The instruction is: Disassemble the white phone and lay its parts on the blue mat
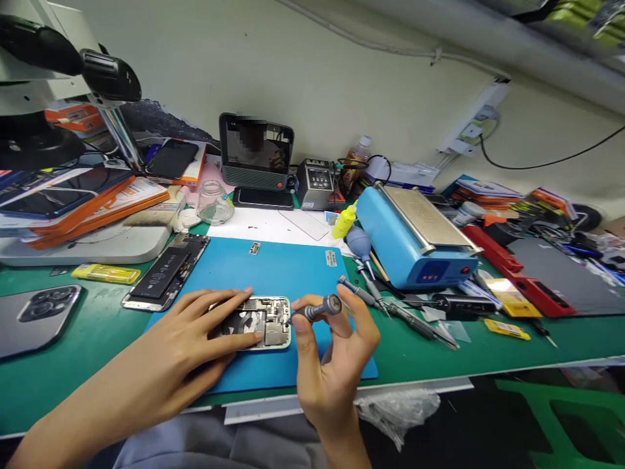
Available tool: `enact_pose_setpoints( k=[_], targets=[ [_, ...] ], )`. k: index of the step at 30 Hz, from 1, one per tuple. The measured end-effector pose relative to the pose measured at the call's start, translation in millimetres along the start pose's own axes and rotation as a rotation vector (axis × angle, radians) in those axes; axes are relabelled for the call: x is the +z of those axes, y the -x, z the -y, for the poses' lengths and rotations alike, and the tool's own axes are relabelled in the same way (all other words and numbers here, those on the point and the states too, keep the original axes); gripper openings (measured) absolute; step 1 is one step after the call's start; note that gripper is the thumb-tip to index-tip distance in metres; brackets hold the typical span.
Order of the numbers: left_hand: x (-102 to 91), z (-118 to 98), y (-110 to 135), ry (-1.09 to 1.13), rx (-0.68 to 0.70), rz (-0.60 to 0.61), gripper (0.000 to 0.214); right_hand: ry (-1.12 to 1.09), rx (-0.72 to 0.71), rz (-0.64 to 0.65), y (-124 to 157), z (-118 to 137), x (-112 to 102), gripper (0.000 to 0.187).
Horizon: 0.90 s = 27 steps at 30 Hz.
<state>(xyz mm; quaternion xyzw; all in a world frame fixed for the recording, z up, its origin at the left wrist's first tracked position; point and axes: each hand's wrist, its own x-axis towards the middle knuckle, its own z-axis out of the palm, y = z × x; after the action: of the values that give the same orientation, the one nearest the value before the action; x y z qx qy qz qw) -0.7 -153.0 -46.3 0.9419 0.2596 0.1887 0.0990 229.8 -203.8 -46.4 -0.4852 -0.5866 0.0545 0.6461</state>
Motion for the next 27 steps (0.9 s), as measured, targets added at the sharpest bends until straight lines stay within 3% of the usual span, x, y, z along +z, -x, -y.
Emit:
enact_pose_setpoints(
  k=[12,18,21,27],
  targets=[
    [7.9,2.2,3.7,-0.022,0.013,-0.057,0.056,0.005,0.028,0.013,4.7,2.1,-1.6,0.051],
    [6.0,2.9,3.4,-0.01,0.001,-0.04,0.053,-0.025,0.141,-0.154,-4.1,2.5,-3.8,0.048],
    [3.1,2.0,2.0,-0.008,0.001,-0.029,0.053,0.014,0.118,-0.067,-3.6,2.0,-3.1,0.05],
    [-0.4,1.4,1.3,0.0,-0.006,0.013,0.048,0.088,-0.085,0.16,4.9,-1.9,1.3,0.062]
  ],
)
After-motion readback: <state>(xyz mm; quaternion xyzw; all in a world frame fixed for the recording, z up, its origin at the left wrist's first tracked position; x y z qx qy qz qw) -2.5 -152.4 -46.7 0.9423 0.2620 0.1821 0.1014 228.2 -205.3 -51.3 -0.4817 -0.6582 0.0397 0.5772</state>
